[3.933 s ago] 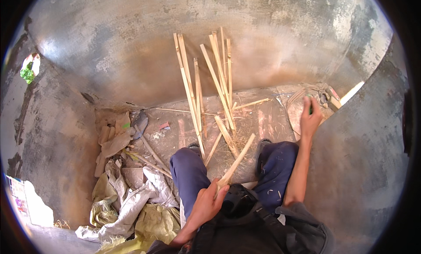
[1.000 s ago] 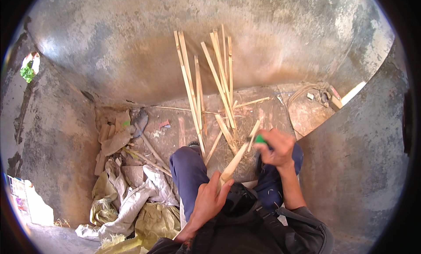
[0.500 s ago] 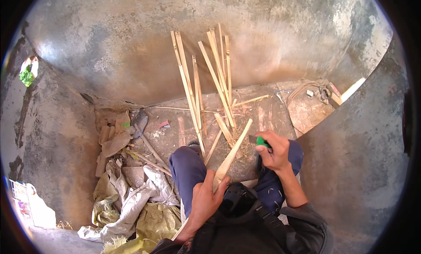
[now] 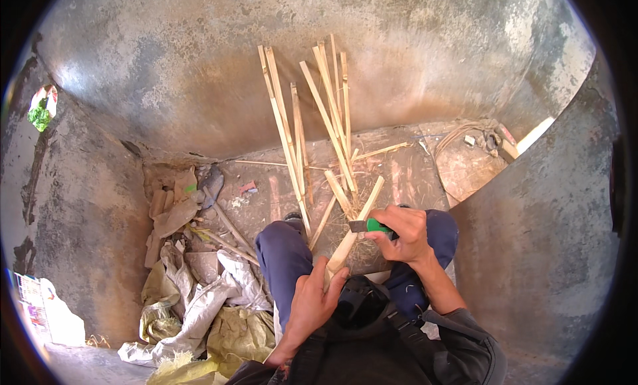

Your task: The person holds a bamboo strip and uses a small green knife to shave down its surface, repeatedly scraping the blade along the length of the wood while seated on the floor.

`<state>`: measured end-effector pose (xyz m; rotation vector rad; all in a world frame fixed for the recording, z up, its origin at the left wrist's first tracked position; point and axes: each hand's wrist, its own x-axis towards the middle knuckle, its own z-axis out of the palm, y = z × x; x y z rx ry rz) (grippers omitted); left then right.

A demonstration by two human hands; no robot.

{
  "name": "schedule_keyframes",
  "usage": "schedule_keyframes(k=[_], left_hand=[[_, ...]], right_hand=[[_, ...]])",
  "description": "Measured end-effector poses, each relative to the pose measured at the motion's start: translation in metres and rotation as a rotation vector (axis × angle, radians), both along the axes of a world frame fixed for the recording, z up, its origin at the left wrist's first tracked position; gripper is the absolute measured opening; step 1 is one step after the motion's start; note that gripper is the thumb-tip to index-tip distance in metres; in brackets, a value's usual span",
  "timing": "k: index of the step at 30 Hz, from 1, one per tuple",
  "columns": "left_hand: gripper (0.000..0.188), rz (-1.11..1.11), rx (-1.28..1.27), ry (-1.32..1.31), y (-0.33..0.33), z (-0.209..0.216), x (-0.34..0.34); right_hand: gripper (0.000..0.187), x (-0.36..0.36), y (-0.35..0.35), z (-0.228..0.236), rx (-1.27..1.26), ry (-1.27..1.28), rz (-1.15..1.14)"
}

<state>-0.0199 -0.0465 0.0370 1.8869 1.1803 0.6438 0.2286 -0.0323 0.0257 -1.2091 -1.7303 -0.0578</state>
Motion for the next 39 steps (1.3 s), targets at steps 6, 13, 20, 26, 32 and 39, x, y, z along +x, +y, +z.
schedule_keyframes(k=[6, 13, 20, 26, 32, 39], left_hand=[[0.041, -0.036, -0.106, -0.024, 0.0, -0.024, -0.009], [0.039, -0.152, -0.296, -0.068, -0.02, -0.007, -0.019], [0.027, 0.012, -0.083, -0.04, 0.0, -0.006, -0.011], [0.029, 0.047, 0.025, -0.006, -0.001, 0.001, -0.003], [0.031, 0.035, 0.108, -0.02, -0.002, 0.0, 0.0], [0.031, 0.042, 0.087, 0.001, 0.0, 0.0, 0.0]], right_hand=[[0.029, 0.007, 0.001, 0.002, 0.01, -0.09, -0.047], [0.031, 0.132, 0.027, 0.006, -0.076, 0.285, -0.785], [0.026, 0.064, 0.007, -0.002, 0.014, 0.12, -0.277], [0.029, 0.016, -0.001, -0.007, 0.006, 0.047, 0.047], [0.032, 0.006, -0.001, -0.003, 0.013, 0.018, 0.066], [0.032, 0.001, 0.003, -0.001, 0.037, 0.002, 0.014]])
